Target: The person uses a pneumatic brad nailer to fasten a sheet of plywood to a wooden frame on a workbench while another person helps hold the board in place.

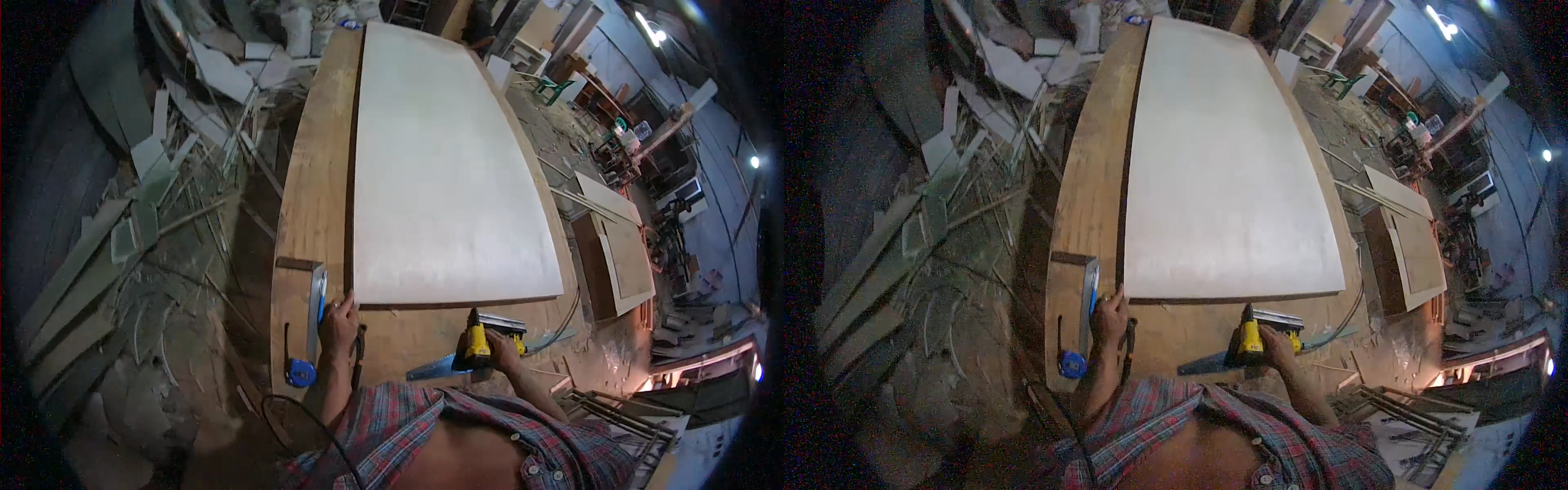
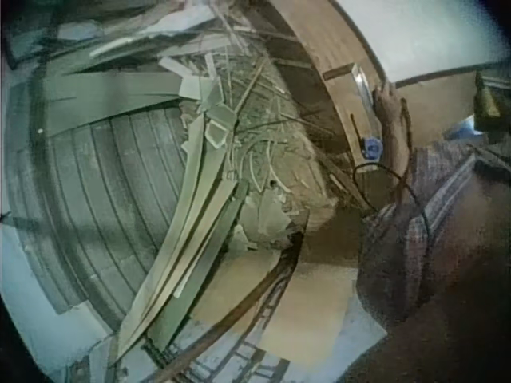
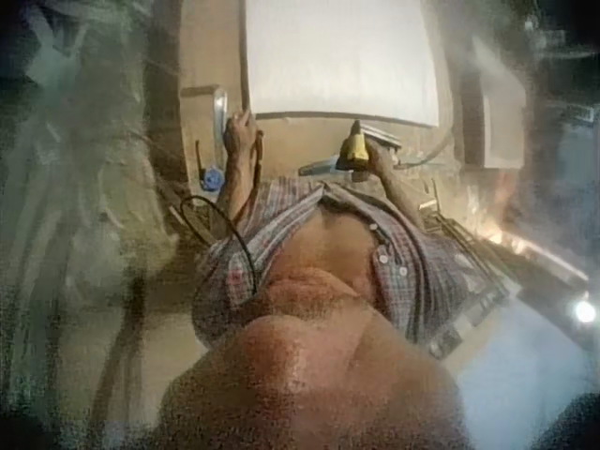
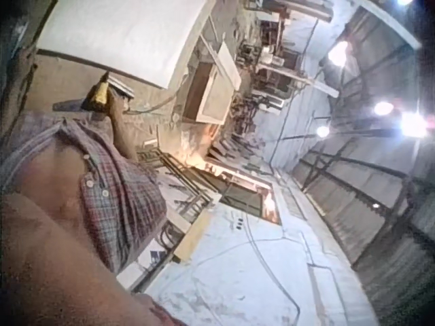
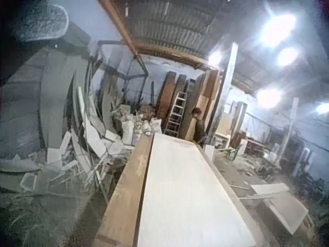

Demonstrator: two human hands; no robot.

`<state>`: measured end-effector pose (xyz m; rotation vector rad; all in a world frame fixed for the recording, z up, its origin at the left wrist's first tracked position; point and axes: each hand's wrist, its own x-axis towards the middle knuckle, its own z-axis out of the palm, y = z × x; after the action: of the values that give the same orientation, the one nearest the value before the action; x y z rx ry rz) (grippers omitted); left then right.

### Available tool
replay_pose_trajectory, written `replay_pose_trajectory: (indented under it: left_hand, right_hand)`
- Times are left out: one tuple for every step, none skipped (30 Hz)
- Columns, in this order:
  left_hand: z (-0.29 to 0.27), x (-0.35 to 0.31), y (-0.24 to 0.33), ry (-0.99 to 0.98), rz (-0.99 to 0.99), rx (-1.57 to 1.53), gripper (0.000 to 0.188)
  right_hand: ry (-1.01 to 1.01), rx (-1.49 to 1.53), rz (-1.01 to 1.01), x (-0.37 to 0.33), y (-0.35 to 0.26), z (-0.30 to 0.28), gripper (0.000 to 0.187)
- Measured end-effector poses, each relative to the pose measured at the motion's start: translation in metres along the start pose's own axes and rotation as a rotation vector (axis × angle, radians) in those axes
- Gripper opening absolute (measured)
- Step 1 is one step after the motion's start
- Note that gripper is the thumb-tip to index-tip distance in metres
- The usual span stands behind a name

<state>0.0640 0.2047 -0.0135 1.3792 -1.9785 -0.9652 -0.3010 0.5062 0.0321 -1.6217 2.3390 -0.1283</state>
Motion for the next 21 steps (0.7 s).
replay_pose_trajectory:
  left_hand:
    - [0.014, -0.007, -0.035, 0.097, 0.069, -0.106, 0.039]
    - [0.021, -0.010, -0.057, 0.183, 0.143, -0.218, 0.039]
    - [0.023, -0.003, -0.041, 0.165, 0.183, -0.234, 0.039]
    - [0.019, -0.002, -0.009, 0.111, 0.143, -0.119, 0.039]
    - [0.005, -0.010, 0.001, 0.085, 0.075, 0.031, 0.038]
    - [0.000, -0.012, -0.003, 0.091, 0.099, 0.037, 0.038]
    - [0.004, -0.010, -0.006, 0.039, 0.068, 0.017, 0.039]
    - [0.007, -0.008, -0.013, -0.013, 0.027, 0.000, 0.040]
    - [0.016, -0.008, -0.024, -0.013, 0.053, 0.002, 0.040]
    - [0.025, -0.010, -0.040, 0.031, 0.071, -0.066, 0.040]
    - [0.027, -0.011, -0.044, 0.064, 0.084, -0.135, 0.041]
    - [0.030, -0.010, -0.049, 0.056, 0.089, -0.128, 0.041]
    - [0.033, -0.011, -0.054, 0.060, 0.064, -0.134, 0.041]
    - [0.032, -0.013, -0.052, 0.066, 0.032, -0.142, 0.041]
    - [0.030, -0.013, -0.051, 0.062, 0.022, -0.135, 0.041]
    - [0.029, -0.011, -0.050, 0.123, 0.090, -0.079, 0.037]
    - [0.027, -0.011, -0.043, 0.184, 0.157, -0.025, 0.033]
    - [0.025, -0.009, -0.036, 0.187, 0.134, -0.019, 0.033]
    - [0.023, -0.007, -0.029, 0.136, 0.104, -0.064, 0.034]
    - [0.020, -0.004, -0.023, 0.083, 0.081, -0.110, 0.034]
    - [0.017, -0.003, -0.018, 0.089, 0.064, -0.106, 0.034]
  right_hand:
    - [-0.014, -0.046, -0.013, 0.005, 0.005, 0.015, 0.066]
    - [0.004, -0.036, -0.020, 0.008, 0.011, 0.029, 0.066]
    - [0.011, -0.012, -0.020, 0.005, 0.028, 0.036, 0.067]
    - [0.023, 0.014, -0.002, -0.004, 0.043, 0.037, 0.068]
    - [-0.051, -0.037, 0.043, -0.006, 0.014, 0.020, 0.069]
    - [-0.027, -0.028, 0.046, -0.009, 0.006, 0.016, 0.069]
    - [-0.011, -0.032, 0.024, -0.009, 0.007, 0.016, 0.071]
    - [-0.005, -0.038, -0.003, -0.009, 0.004, 0.015, 0.072]
    - [0.049, -0.117, -0.028, -0.014, 0.003, 0.015, 0.064]
    - [0.064, -0.110, -0.025, -0.008, -0.001, 0.014, 0.064]
    - [0.045, -0.089, 0.001, -0.007, -0.005, 0.015, 0.060]
    - [0.022, -0.068, 0.025, -0.006, -0.008, 0.015, 0.056]
    - [0.075, -0.084, -0.012, -0.006, -0.011, 0.015, 0.050]
    - [0.061, -0.043, -0.012, -0.001, -0.011, 0.012, 0.059]
    - [0.055, -0.082, -0.014, -0.001, -0.013, 0.011, 0.058]
    - [0.046, -0.121, -0.020, -0.001, -0.016, 0.011, 0.057]
    - [0.030, -0.119, -0.026, -0.005, -0.012, 0.011, 0.057]
    - [0.075, -0.107, -0.038, -0.003, -0.004, 0.015, 0.055]
    - [0.119, -0.094, -0.050, -0.003, 0.003, 0.019, 0.053]
    - [0.104, -0.092, -0.060, -0.005, 0.004, 0.019, 0.053]
    - [0.051, -0.039, -0.002, -0.003, 0.006, 0.021, 0.052]
